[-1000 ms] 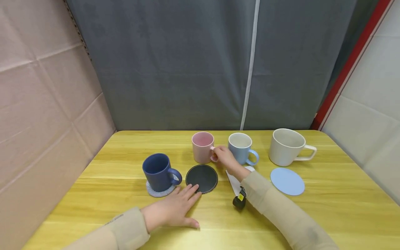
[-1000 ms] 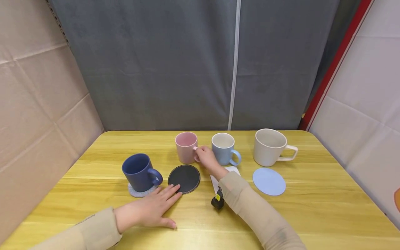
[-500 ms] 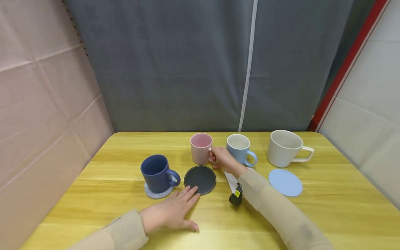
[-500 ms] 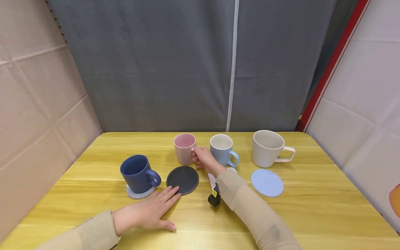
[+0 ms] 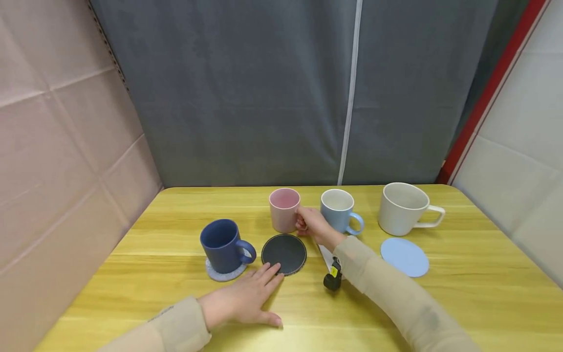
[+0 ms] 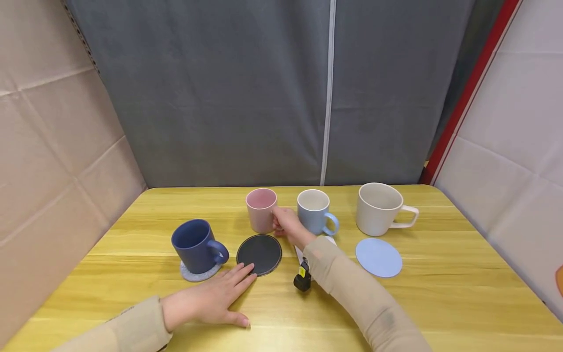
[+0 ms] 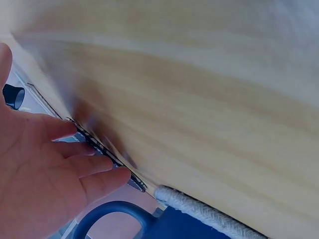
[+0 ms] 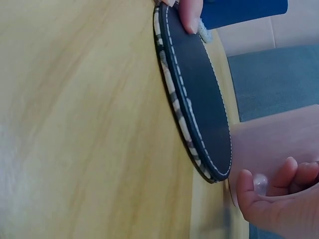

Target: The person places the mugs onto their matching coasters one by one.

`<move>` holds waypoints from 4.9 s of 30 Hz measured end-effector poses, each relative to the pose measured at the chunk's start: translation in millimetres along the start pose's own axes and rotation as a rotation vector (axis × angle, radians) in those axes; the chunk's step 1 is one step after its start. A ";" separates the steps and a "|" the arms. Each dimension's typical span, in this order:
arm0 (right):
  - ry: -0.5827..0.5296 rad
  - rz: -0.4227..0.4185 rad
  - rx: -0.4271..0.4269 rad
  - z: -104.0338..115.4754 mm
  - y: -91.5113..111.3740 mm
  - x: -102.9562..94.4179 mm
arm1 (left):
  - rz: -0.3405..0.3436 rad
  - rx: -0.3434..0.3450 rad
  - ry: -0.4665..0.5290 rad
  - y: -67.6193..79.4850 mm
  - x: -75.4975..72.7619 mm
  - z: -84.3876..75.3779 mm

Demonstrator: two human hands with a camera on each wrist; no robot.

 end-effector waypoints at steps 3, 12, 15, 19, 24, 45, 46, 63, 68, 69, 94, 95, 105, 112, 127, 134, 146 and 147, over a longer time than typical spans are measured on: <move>-0.003 -0.033 -0.007 -0.6 -0.1 -2.7 | -0.001 0.001 -0.008 -0.7 -0.5 -1.0; -0.062 -0.090 -0.019 -6.6 -5.2 -9.4 | 0.024 -0.011 0.012 -0.6 0.0 0.0; -0.076 -0.075 -0.041 -2.3 -1.6 -8.3 | 0.027 -0.017 0.020 -0.4 0.2 0.9; -0.050 -0.060 -0.065 2.7 2.9 -7.4 | 0.025 -0.020 0.030 0.0 0.1 1.4; -0.026 -0.054 -0.079 5.5 8.3 -7.2 | 0.020 -0.015 0.034 -0.1 0.0 1.0; 0.042 0.040 -0.085 2.1 39.2 -0.2 | -0.001 0.012 0.015 -0.5 0.8 1.7; 0.048 0.043 -0.083 1.4 40.8 -0.3 | -0.001 0.013 0.013 -0.5 1.0 1.7; 0.071 0.081 -0.059 -12.0 52.3 1.2 | -0.036 0.027 -0.073 2.6 -3.4 0.0; 0.073 0.090 -0.051 -14.9 52.1 2.5 | -0.038 0.028 -0.070 3.7 -3.6 -1.4; 0.075 0.093 -0.051 -14.8 52.2 2.9 | -0.039 0.030 -0.068 3.8 -3.5 -1.5; 0.133 0.150 -0.044 -16.3 55.9 4.2 | -0.043 0.045 -0.061 1.4 -4.1 0.9; 0.138 0.151 -0.042 -16.2 56.1 4.2 | -0.043 0.045 -0.058 1.3 -3.9 1.0; 0.166 0.163 -0.034 -15.3 57.3 4.9 | -0.041 0.038 -0.044 0.4 -4.0 2.1; 0.173 0.179 -0.049 -15.9 59.1 8.6 | -0.051 0.030 -0.042 -1.3 -3.8 3.1; 0.207 0.119 -0.029 -17.7 61.7 7.1 | -0.050 0.026 -0.041 1.0 -6.9 1.5; 0.422 0.039 -0.093 -0.7 66.8 -14.7 | -0.037 0.033 -0.019 1.8 -5.6 1.8; 0.220 -0.282 -0.484 56.5 92.2 -95.3 | -0.021 0.075 0.057 1.6 -8.1 -10.1; 0.220 -0.313 -0.493 58.2 94.1 -101.8 | -0.023 0.088 0.057 0.8 -8.5 -13.2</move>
Point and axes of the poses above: each hand's wrist, its own y-axis away from the middle knuckle, its own x-axis out of the palm, z = x × y, the point moved 7 cm from there along -y, towards the middle knuckle, and after that the axes turned 1 degree about -y, right-handed, at the moved point
